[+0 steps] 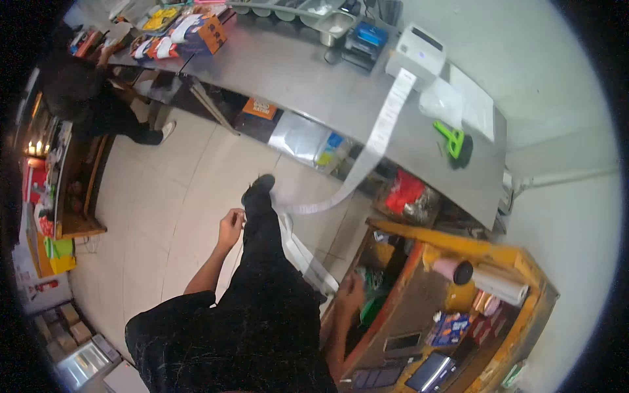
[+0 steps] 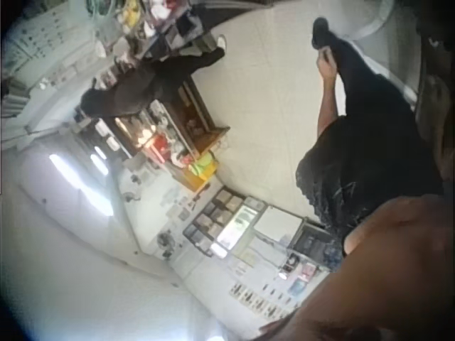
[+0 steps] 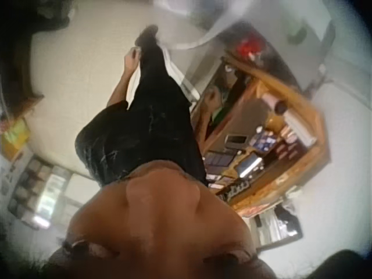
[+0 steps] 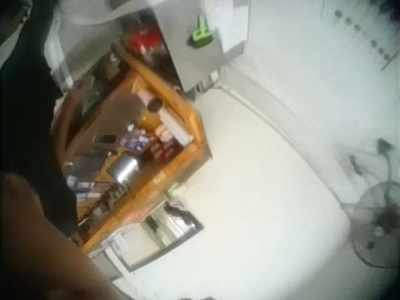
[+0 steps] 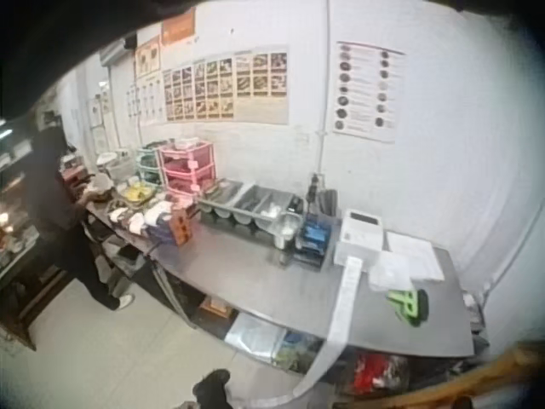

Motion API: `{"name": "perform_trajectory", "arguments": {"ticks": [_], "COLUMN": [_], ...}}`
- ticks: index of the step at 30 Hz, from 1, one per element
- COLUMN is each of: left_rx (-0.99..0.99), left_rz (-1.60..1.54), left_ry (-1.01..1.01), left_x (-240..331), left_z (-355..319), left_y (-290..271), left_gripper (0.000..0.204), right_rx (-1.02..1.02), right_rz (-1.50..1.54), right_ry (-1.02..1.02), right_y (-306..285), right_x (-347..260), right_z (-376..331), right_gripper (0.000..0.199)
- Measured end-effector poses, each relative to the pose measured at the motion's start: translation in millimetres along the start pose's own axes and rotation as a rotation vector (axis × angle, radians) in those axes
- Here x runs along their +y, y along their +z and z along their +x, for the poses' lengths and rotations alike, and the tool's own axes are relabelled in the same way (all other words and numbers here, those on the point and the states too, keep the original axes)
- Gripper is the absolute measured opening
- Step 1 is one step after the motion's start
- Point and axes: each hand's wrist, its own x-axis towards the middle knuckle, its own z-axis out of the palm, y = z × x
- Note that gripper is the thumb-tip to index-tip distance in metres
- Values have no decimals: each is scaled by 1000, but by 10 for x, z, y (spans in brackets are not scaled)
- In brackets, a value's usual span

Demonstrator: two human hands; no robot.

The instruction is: The person packs a small plastic container of food and a box of snacks into a clear plastic bag. They seal the bag and place it on a wooden counter. The person then picks up a second box of snacks, places it into another clear plastic bag, and seals it. Finally, they place the second bag on the counter next to the first one.

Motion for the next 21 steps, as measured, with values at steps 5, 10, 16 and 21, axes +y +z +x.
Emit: {"name": "perform_trajectory", "arguments": {"ticks": [5,10,16,21], "left_rx": [462,808,-264,-482], "left_rz": [286,-78,-229,-195], "left_ry": [518,288,-89,-295], "left_x": [485,1022,1587,2145], "left_z": [2737,5453,7177,7007], "left_y": [-834,-2521,-3494,-3349], "left_gripper": [15,49,81,82], "right_rx": [-515,-649,-487,-468], "right_rz": [-157,67,-18,-8], "right_ry": [-140,-101,19,118], "right_y": [2072,2676,2926,3076], "right_x": [-806,-2191,-2762,-2875], "right_z": [768,1390,1766,1520], "right_gripper": [30,30,29,28]}}
